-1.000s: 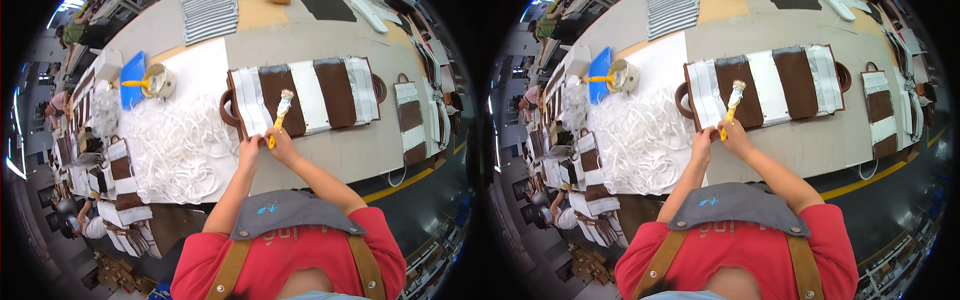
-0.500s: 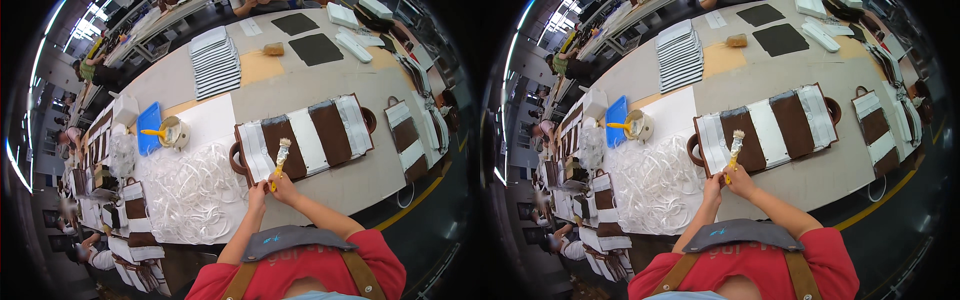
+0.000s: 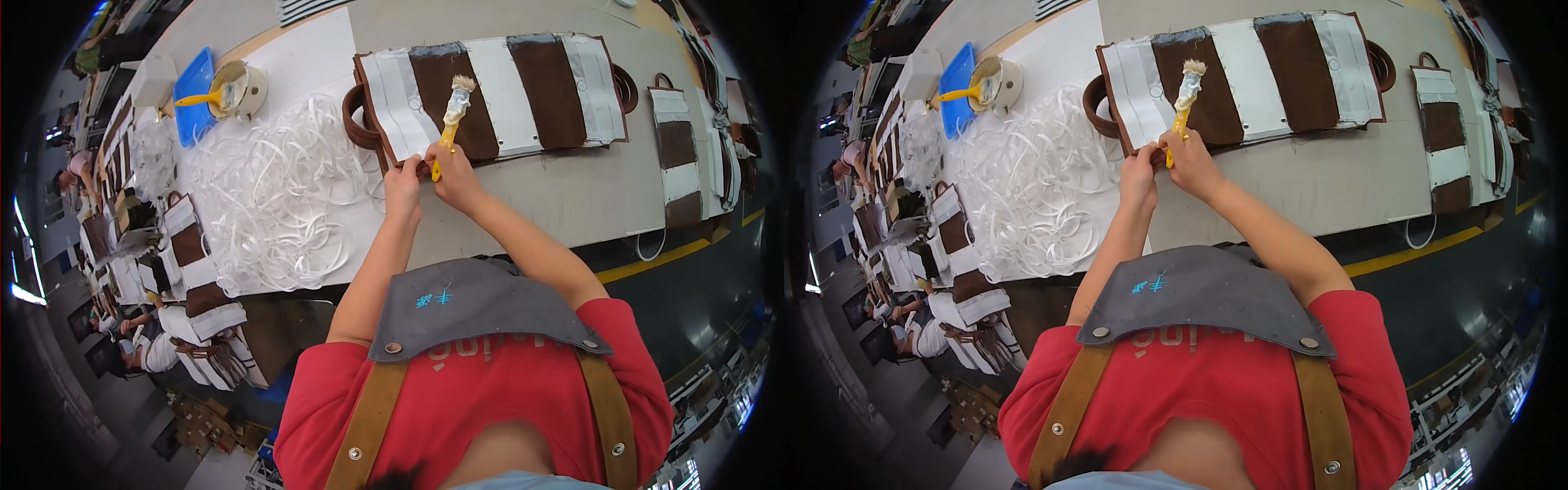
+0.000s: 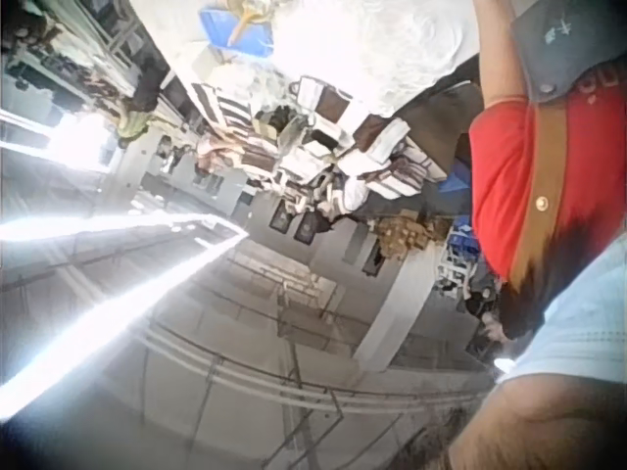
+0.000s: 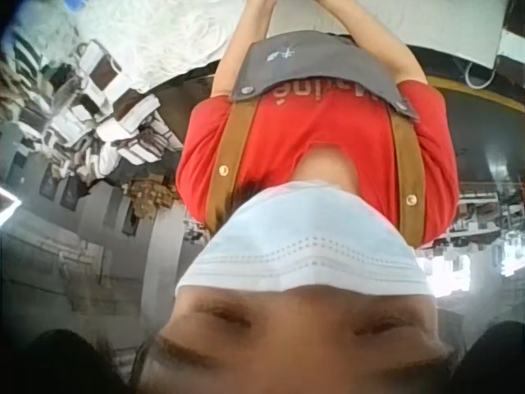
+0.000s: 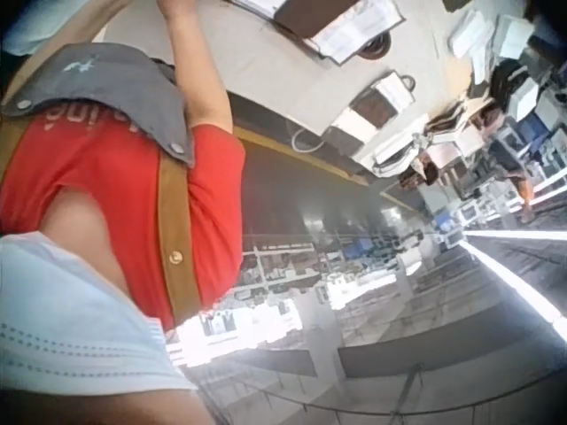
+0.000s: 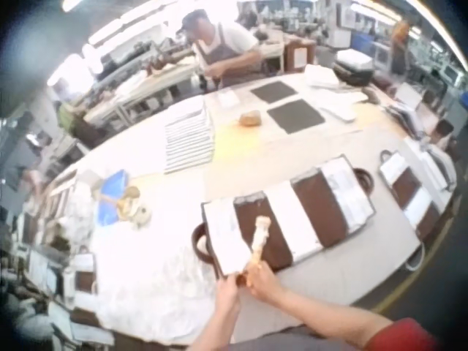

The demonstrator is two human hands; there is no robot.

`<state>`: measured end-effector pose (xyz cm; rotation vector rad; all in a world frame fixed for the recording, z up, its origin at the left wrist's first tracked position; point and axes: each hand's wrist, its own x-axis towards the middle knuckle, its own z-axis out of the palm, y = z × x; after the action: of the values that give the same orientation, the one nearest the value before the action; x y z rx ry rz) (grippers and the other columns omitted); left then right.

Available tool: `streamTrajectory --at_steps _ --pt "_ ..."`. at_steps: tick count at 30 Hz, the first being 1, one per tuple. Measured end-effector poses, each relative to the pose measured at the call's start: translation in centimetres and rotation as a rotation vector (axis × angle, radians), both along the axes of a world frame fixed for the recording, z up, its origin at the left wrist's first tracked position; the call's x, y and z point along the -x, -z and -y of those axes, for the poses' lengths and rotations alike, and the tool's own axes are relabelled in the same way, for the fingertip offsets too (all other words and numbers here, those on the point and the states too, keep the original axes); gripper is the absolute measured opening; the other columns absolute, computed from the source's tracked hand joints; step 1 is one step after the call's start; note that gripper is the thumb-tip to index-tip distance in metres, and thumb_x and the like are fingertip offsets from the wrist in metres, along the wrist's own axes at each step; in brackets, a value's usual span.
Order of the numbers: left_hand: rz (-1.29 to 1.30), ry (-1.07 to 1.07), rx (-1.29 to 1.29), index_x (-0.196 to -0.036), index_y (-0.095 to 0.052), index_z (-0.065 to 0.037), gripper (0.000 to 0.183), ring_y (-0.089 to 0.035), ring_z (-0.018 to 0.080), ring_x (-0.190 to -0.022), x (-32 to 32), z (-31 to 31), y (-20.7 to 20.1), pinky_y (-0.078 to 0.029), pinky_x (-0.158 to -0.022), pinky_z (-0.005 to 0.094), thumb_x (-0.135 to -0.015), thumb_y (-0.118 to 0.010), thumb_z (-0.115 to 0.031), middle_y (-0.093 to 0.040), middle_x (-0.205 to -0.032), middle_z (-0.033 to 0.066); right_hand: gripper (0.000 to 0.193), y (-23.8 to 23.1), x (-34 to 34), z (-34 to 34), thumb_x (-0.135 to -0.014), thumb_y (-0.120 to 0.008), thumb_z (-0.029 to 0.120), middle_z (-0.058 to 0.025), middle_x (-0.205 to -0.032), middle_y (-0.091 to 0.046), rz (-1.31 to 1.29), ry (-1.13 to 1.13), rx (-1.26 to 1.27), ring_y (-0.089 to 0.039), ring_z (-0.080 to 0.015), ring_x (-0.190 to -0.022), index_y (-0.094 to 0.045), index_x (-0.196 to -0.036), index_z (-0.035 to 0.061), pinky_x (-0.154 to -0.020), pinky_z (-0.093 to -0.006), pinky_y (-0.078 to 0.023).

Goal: The person applies white adhesive to the edges of brown fabric bag components using a yellow brush. They work on multiple bag sections laid out on a table, smoothing the fabric and ensuring the adhesive is evenly distributed along the seams.

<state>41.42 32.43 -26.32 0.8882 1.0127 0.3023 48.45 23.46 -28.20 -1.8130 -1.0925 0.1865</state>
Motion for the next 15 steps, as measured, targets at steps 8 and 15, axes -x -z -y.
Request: streamTrajectory --at_steps 8,15 --pt "-0.029 0.003 0.003 -0.085 -0.06 0.004 0.019 -0.058 0.0147 -0.072 0.4 0.6 0.3 -0.044 -0.069 0.0256 -0.084 -0.053 -0.013 -0.062 -0.079 0.0081 0.035 1.1 0.7 0.5 -0.063 -0.054 -0.005 -0.0122 -0.089 -0.05 -0.002 -0.02 0.018 -0.046 -0.0342 -0.081 -0.042 -0.094 0.0063 -0.074 -0.0403 -0.039" --pt "-0.046 0.058 -0.042 -0.085 -0.058 0.002 0.018 -0.056 0.0122 -0.071 0.8 0.0 1.3 -0.043 -0.067 0.0252 -0.085 -0.053 -0.016 -0.062 -0.079 0.007 0.033 0.7 2.6 2.1 -0.064 -0.054 -0.007 -0.0119 -0.092 -0.051 -0.044 -0.172 -0.013 -0.046 -0.0337 -0.084 -0.043 -0.091 0.0076 -0.074 -0.0391 -0.039"
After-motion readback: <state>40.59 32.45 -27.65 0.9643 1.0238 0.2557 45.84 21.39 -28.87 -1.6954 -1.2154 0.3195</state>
